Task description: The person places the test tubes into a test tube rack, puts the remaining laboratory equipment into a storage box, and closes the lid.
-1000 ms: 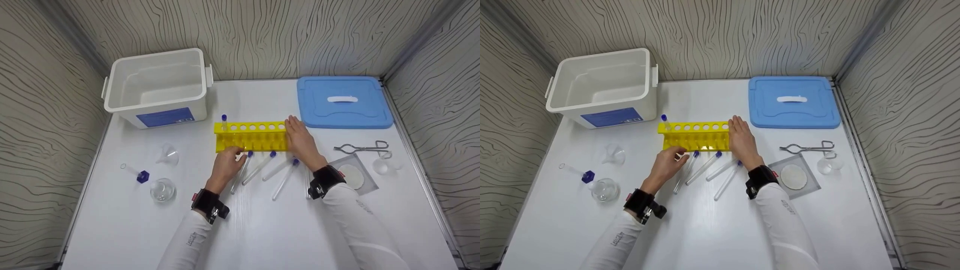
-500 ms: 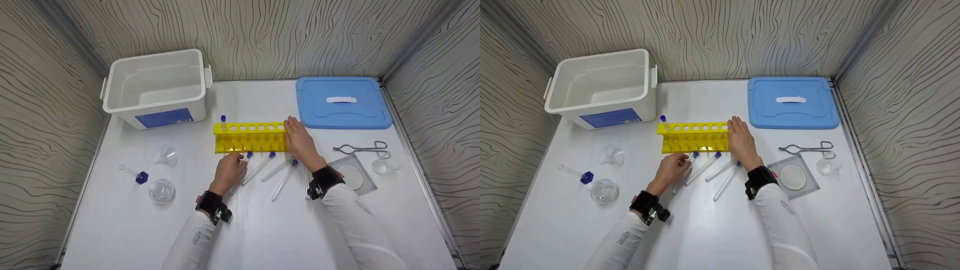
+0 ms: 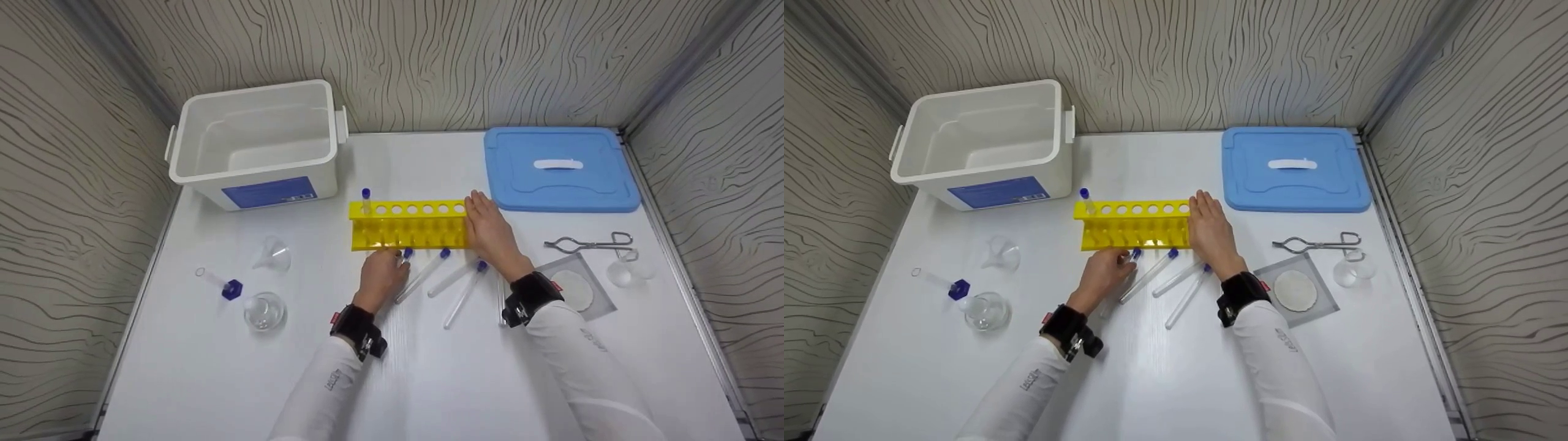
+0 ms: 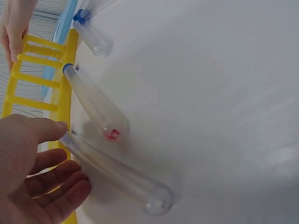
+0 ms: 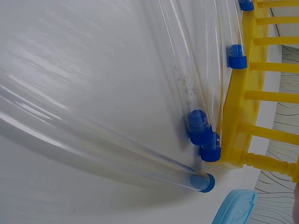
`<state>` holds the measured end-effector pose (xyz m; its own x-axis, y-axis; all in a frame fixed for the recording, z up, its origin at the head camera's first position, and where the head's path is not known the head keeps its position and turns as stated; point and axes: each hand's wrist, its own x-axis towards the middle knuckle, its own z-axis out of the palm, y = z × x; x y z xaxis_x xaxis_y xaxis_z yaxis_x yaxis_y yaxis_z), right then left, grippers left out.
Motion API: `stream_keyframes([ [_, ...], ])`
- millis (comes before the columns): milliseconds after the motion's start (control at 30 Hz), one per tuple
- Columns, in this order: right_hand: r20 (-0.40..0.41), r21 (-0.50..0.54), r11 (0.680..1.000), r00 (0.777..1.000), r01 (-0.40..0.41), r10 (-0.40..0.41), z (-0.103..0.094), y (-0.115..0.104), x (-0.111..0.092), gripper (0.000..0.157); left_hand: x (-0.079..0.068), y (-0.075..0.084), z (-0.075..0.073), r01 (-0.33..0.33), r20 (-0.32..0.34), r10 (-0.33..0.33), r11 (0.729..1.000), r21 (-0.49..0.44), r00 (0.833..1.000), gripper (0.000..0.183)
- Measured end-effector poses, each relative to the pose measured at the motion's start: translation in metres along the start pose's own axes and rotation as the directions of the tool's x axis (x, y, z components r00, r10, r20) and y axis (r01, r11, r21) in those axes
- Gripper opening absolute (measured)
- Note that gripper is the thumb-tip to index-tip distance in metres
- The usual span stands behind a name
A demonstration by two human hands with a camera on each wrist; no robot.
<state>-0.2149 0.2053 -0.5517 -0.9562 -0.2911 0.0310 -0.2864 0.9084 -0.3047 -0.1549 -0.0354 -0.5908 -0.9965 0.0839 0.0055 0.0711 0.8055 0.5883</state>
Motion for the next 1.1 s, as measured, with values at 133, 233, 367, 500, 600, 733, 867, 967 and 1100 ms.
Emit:
stream_keyframes([
  [133, -0.005, 0.004, 1.0, 1.0, 0.006, -0.006, 0.0005, 0.0002, -0.0003, 0.054, 0.002, 0.0023, 0.0022, 0.013, -0.001, -0.013, 0.999, 0.038, 1.0, 0.025],
  [233, -0.004, 0.007, 1.0, 1.0, 0.006, -0.006, 0.0005, 0.0, -0.0003, 0.054, 0.0028, 0.0042, 0.0027, 0.017, -0.002, -0.017, 0.997, 0.075, 1.0, 0.021],
  [367, -0.023, 0.012, 1.0, 1.0, 0.015, -0.015, 0.0014, -0.0002, -0.0003, 0.054, 0.0032, 0.0072, 0.0024, 0.029, 0.009, -0.03, 0.993, 0.113, 1.0, 0.017],
  [500, -0.065, 0.013, 0.999, 0.997, 0.042, -0.041, 0.0029, 0.0004, -0.0004, 0.053, 0.0024, 0.0093, 0.0017, 0.037, 0.02, -0.04, 0.992, 0.123, 0.999, 0.017],
  [600, -0.068, 0.007, 0.999, 0.997, 0.042, -0.042, 0.003, 0.0005, -0.0007, 0.053, 0.0013, 0.0099, 0.0012, 0.044, 0.02, -0.046, 0.993, 0.111, 0.999, 0.018],
  [733, -0.046, 0.009, 1.0, 0.999, 0.028, -0.028, 0.0023, 0.0011, -0.0005, 0.054, 0.0005, 0.0092, 0.0003, 0.053, 0.026, -0.055, 0.996, 0.079, 0.998, 0.017],
  [867, -0.047, 0.019, 1.0, 0.999, 0.025, -0.025, 0.0022, 0.0013, -0.0006, 0.053, 0.001, 0.0073, -0.0009, 0.045, 0.032, -0.047, 0.998, 0.051, 0.998, 0.017],
  [967, -0.055, 0.025, 0.999, 0.998, 0.029, -0.028, 0.0022, 0.0016, -0.0008, 0.053, 0.0017, 0.0061, -0.0017, 0.026, 0.027, -0.027, 0.999, 0.044, 0.999, 0.018],
  [1100, -0.053, 0.022, 0.999, 0.998, 0.036, -0.034, 0.0016, 0.0022, -0.0011, 0.052, 0.0016, 0.0064, -0.0039, 0.01, 0.025, -0.011, 0.998, 0.056, 1.0, 0.014],
])
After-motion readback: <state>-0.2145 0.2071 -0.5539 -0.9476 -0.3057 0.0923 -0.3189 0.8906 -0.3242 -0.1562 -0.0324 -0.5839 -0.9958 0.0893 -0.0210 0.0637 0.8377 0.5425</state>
